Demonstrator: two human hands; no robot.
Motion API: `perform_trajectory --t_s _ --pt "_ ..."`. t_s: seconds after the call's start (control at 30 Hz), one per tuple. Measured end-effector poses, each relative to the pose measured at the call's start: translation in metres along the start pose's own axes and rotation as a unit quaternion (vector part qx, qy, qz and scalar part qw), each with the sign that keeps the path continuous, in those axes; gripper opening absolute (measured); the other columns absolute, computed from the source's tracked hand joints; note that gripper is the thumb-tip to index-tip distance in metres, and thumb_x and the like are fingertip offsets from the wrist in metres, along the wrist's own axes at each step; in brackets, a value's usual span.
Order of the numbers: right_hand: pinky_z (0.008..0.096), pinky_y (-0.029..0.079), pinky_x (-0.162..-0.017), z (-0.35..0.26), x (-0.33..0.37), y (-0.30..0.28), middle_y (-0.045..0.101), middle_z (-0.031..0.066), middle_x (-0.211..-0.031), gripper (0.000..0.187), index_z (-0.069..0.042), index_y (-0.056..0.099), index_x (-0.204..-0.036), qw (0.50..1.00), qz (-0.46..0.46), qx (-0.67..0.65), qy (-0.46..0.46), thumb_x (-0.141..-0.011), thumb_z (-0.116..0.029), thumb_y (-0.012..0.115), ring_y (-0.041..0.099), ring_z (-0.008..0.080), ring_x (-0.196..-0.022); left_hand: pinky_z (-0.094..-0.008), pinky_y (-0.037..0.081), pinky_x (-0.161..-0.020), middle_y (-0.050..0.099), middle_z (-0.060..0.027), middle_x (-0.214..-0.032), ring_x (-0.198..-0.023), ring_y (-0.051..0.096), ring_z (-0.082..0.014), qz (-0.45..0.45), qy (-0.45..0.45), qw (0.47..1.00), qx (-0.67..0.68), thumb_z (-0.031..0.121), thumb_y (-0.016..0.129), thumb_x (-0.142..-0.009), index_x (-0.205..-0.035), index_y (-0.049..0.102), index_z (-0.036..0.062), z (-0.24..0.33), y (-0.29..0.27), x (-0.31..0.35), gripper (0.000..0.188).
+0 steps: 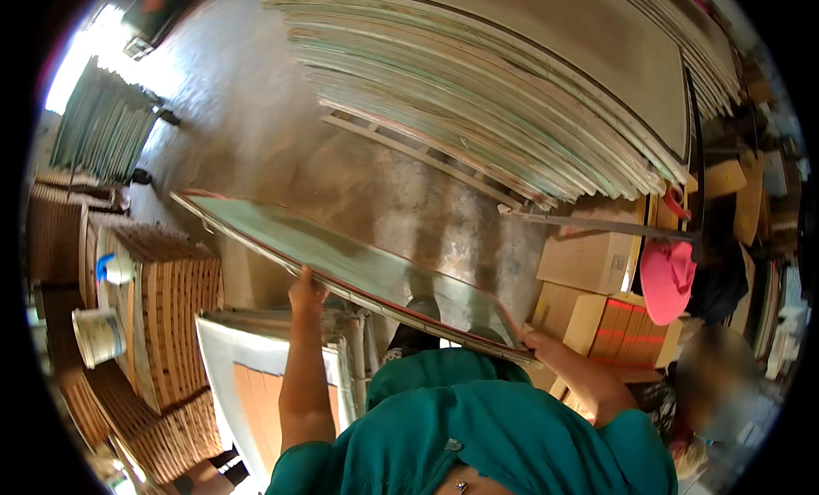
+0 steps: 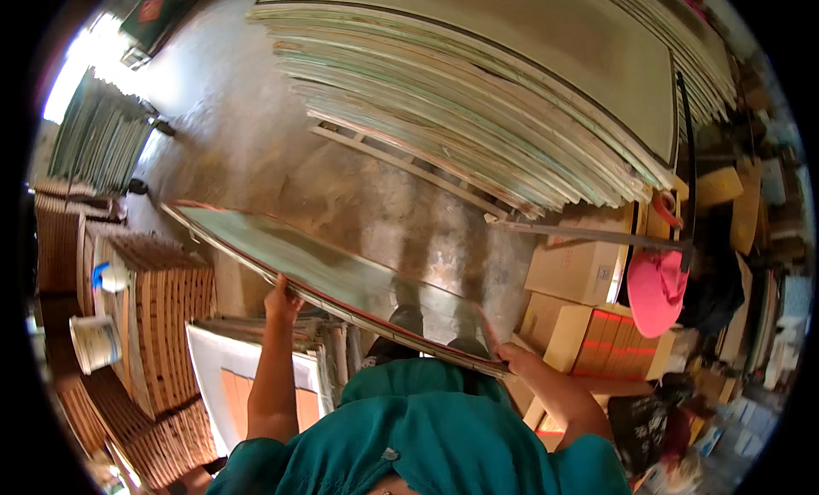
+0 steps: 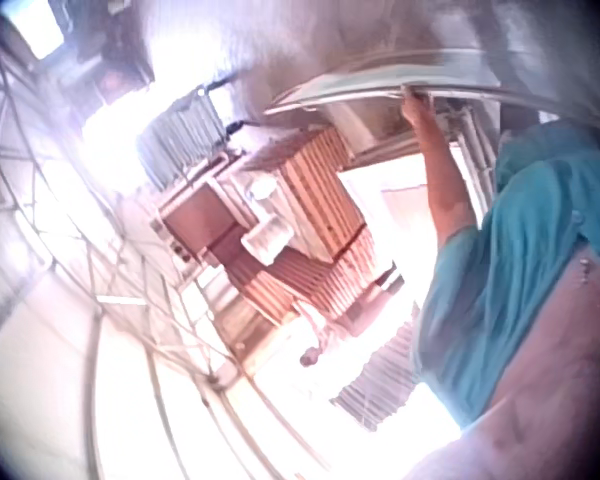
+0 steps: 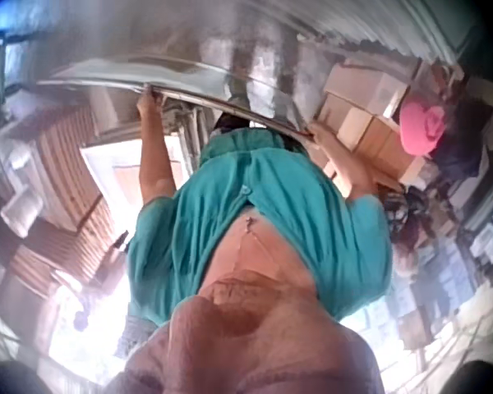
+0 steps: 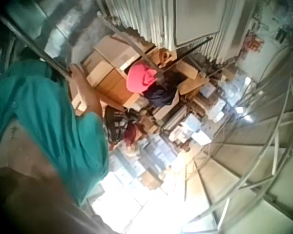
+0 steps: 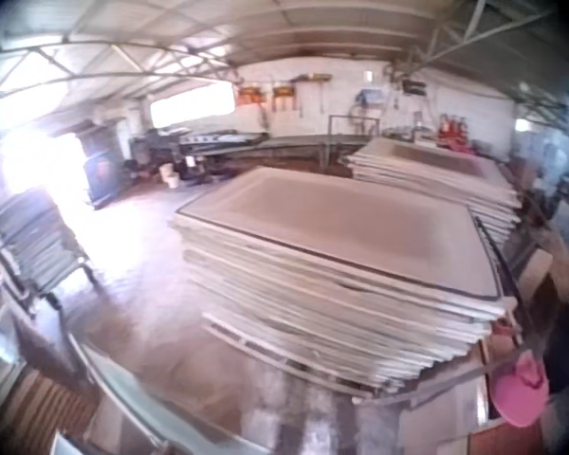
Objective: The person places rectangular cardboard strips onto a large translucent frame held by a coworker. The person then lifts the frame and stacks it onto a pile of similar frames. This process is repeated multiple times with different frames.
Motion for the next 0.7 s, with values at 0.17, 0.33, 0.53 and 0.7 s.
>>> perform_trajectory --t_s 0.17,0.33,0.53,0.7 --pt "0.0352 0.047 -0.059 -0.027 0.014 0.028 0.057 0.0102 -0.076 0.033 -0.001 0.059 -0.089 0.999 0.014 -0.043 -0.003 -0.081 -0.034 0.056 0.056 0.0192 -0.067 -0.0369 0.046 -0.058 0.054 -0.0044 -0.085 -0.075 0.054 -0.0204 0.020 -0.083 0.988 0.129 0.025 0.056 -0.086 -0.099 0.053 0.0045 -0.023 0.032 -0.020 0.025" --pt "0.0353 0.047 -0.059 -0.030 0.057 0.019 0.057 0.0103 -0.076 0.036 -0.002 0.060 -0.088 0.999 -0.010 -0.042 0.029 -0.080 -0.037 0.057 0.056 0.0188 -0.067 -0.0378 0.047 -0.064 0.055 -0.0071 -0.096 -0.086 0.055 -0.0216 0.006 -0.014 0.988 0.154 0.024 0.056 -0.086 -0.103 0.052 0.0035 0.051 0.050 0.024 0.027" --pt "0.0354 0.047 -0.058 -0.125 0.050 0.079 0.058 0.0104 -0.077 0.038 -0.003 0.061 -0.087 0.995 -0.054 0.075 -0.043 -0.079 -0.040 0.059 0.057 0.0183 -0.067 -0.0316 0.043 -0.086 0.058 -0.0080 -0.103 -0.096 0.055 -0.0185 -0.045 0.288 0.955 0.050 0.028 0.059 -0.083 -0.114 0.050 0.0015 0.259 0.087 0.155 0.041" --pt "0.0302 0.046 -0.059 -0.290 0.139 0.247 0.057 0.0103 -0.101 0.063 -0.004 0.054 -0.115 0.948 -0.149 0.204 -0.193 -0.076 -0.053 0.058 0.056 0.0146 -0.072 -0.0361 0.038 -0.091 0.054 -0.0151 -0.111 -0.104 0.050 -0.0241 0.196 0.602 0.771 -0.060 0.036 0.045 -0.089 -0.122 0.042 -0.0006 0.425 0.095 0.325 0.050"
Point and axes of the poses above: each hand's wrist, its own x-axis away from the middle knuckle, its own y-axis out of the palm, z = x × y, the point moved 10 cm from there along -x, towards the middle knuckle
